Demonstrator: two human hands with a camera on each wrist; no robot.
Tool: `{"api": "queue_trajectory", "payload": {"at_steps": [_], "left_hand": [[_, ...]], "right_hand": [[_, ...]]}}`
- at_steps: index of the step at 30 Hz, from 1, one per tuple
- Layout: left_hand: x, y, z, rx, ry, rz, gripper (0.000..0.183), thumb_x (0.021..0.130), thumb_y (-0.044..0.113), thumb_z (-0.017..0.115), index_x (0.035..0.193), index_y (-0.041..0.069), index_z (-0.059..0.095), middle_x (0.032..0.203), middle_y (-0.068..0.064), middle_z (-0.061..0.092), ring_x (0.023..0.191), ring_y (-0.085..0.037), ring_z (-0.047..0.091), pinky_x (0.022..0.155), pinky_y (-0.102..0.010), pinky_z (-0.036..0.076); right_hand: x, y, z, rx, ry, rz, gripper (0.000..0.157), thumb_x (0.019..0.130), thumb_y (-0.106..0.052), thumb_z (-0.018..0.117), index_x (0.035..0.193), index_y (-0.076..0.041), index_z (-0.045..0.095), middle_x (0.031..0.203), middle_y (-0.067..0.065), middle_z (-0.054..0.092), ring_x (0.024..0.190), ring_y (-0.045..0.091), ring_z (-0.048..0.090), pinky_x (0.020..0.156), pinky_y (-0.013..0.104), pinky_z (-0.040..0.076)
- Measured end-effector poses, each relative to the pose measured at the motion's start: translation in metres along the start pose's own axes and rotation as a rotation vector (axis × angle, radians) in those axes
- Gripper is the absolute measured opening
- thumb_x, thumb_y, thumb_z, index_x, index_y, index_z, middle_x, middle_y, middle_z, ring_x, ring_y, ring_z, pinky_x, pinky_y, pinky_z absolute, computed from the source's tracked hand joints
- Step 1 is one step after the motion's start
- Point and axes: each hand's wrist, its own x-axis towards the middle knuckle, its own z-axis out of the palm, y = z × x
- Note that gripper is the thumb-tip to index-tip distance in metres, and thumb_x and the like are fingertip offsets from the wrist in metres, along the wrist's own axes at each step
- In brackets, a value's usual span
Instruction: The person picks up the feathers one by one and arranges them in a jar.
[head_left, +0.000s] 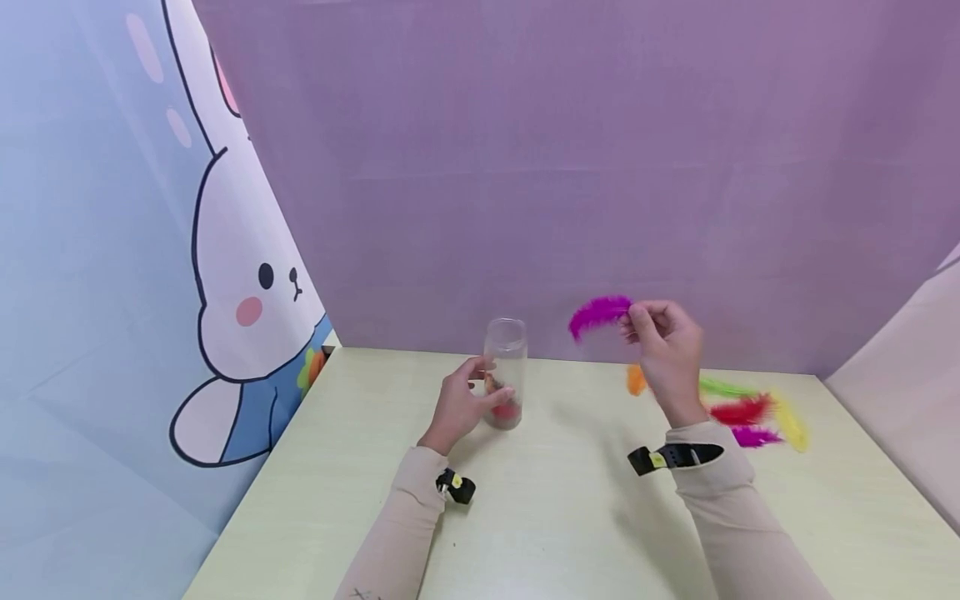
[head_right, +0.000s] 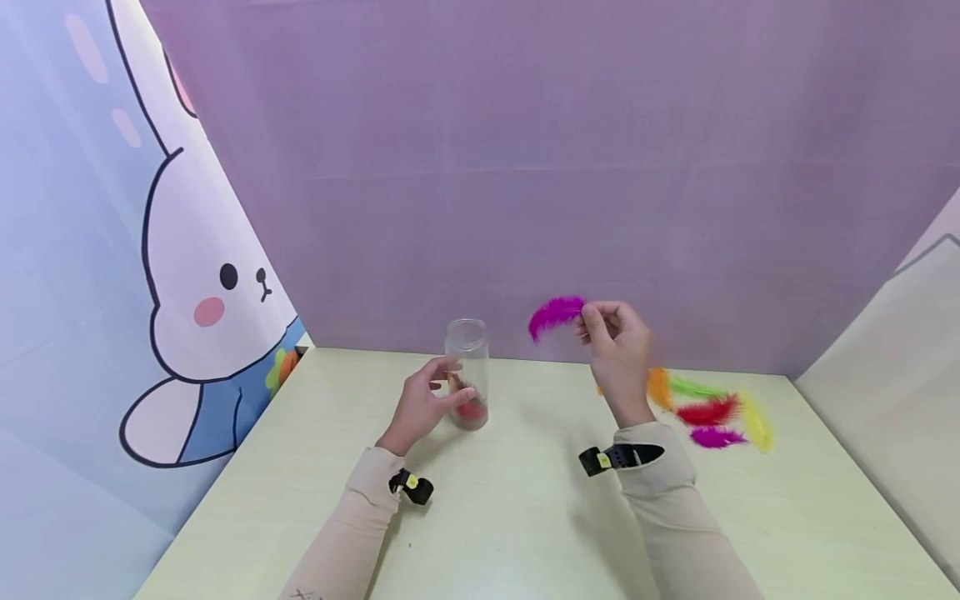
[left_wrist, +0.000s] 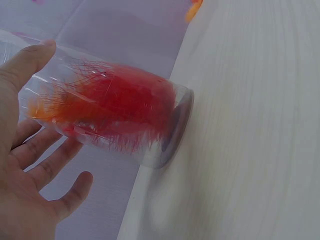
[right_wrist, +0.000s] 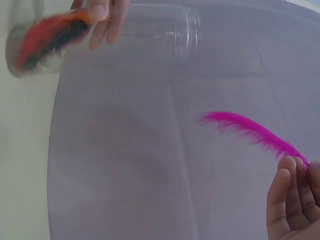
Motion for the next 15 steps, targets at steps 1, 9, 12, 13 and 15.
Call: {"api": "queue_trajectory", "payload": {"at_steps": [1, 9, 12, 13, 15], "left_hand": [[0.000, 0.000, 0.000, -0.001, 0.000, -0.001, 0.061, 0.079, 0.040, 0.088, 0.130, 0.016, 0.064, 0.126, -0.002, 0.070, 0.117, -0.026, 0.065, 0.105, -0.055, 0.047], [-0.001, 0.000, 0.001, -0.007, 0.001, 0.000, 0.060, 0.080, 0.040, 0.088, 0.130, 0.016, 0.064, 0.125, -0.002, 0.070, 0.117, -0.026, 0.065, 0.105, -0.055, 0.047], [0.000, -0.001, 0.001, -0.008, 0.000, 0.002, 0.060, 0.080, 0.039, 0.088, 0.129, 0.016, 0.064, 0.125, -0.002, 0.070, 0.117, -0.027, 0.065, 0.105, -0.055, 0.047], [0.000, -0.001, 0.001, -0.007, -0.001, 0.002, 0.060, 0.080, 0.039, 0.088, 0.129, 0.015, 0.064, 0.125, -0.002, 0.070, 0.117, -0.027, 0.065, 0.105, -0.055, 0.047], [0.000, 0.000, 0.001, -0.008, -0.003, 0.006, 0.062, 0.080, 0.038, 0.088, 0.131, 0.012, 0.063, 0.126, -0.003, 0.070, 0.117, -0.027, 0.065, 0.105, -0.055, 0.047]], "right_hand": [[0.001, -0.001, 0.002, 0.004, -0.008, 0.003, 0.018, 0.099, -0.011, 0.066, 0.101, 0.007, 0.064, 0.083, -0.002, 0.073, 0.073, 0.010, 0.070, 0.069, 0.022, 0.060], [0.003, -0.008, 0.017, 0.013, -0.039, 0.069, 0.014, 0.100, -0.015, 0.066, 0.101, -0.001, 0.064, 0.085, -0.005, 0.073, 0.077, 0.007, 0.071, 0.073, 0.022, 0.061], [0.004, -0.010, 0.022, 0.022, -0.051, 0.072, 0.015, 0.100, -0.016, 0.066, 0.101, -0.001, 0.063, 0.085, -0.004, 0.073, 0.078, 0.009, 0.072, 0.073, 0.022, 0.061], [0.005, -0.011, 0.023, 0.028, -0.056, 0.072, 0.015, 0.100, -0.016, 0.066, 0.101, -0.001, 0.063, 0.085, -0.003, 0.073, 0.078, 0.009, 0.072, 0.073, 0.022, 0.061], [0.006, -0.011, 0.027, 0.037, -0.062, 0.070, 0.015, 0.100, -0.016, 0.066, 0.101, -0.001, 0.063, 0.085, -0.003, 0.073, 0.078, 0.010, 0.072, 0.073, 0.024, 0.061]]}}
